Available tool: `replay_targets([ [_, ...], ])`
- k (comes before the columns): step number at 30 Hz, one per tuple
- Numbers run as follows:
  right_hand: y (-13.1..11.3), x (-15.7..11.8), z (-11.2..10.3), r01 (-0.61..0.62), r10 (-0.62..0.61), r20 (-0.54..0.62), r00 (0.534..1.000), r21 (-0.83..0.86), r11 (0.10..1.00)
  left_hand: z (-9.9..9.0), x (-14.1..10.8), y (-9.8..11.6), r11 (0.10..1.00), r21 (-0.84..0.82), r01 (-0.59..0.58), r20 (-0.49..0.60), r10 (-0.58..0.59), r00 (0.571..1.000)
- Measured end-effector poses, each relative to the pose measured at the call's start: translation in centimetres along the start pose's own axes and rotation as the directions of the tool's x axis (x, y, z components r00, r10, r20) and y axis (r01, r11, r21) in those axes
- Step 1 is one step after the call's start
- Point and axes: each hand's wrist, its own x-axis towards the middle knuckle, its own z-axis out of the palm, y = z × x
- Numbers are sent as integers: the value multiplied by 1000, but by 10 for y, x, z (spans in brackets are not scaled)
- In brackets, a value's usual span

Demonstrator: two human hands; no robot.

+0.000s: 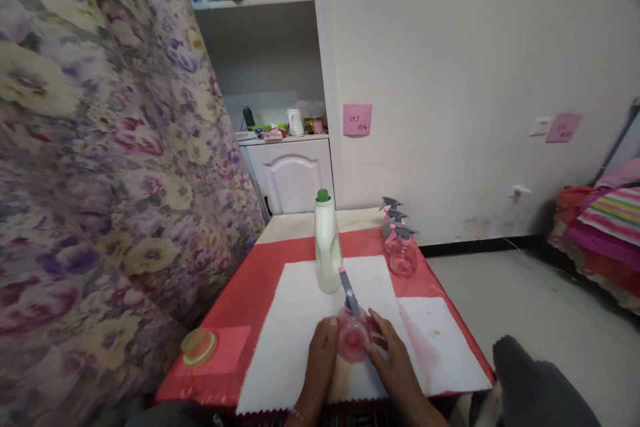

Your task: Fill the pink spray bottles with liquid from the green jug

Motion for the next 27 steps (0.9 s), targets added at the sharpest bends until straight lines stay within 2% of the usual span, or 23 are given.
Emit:
replay_targets([
  [3,-2,7,-5,23,-23,-53,998,5,1000,0,-11,-3,999,41,-2,-13,3,1000],
  [8,-7,13,-17,-1,-27,-176,984,-154,988,-10,-21,-8,987,150,-62,38,57,998],
  [12,-4,6,-14,-10,-11,-133,991,-155,988,-18,-11,-18,980,191,-59,42,51,998],
  [15,1,0,-6,5,-18,-101,995,-123,992,-15,-5,-25,981,178,-81,91,66,994],
  [21,10,8,-8,-13,-1,-137,991,-97,995,-6,-15,-22,977,178,-114,110,96,989],
  [24,6,12,-13,-32,14,-172,985,-98,995,-12,-16,-26,965,216,-147,121,123,985],
  [27,-4,9,-13,-42,25,-178,984,-88,995,-28,-4,-44,906,370,-208,73,195,978],
])
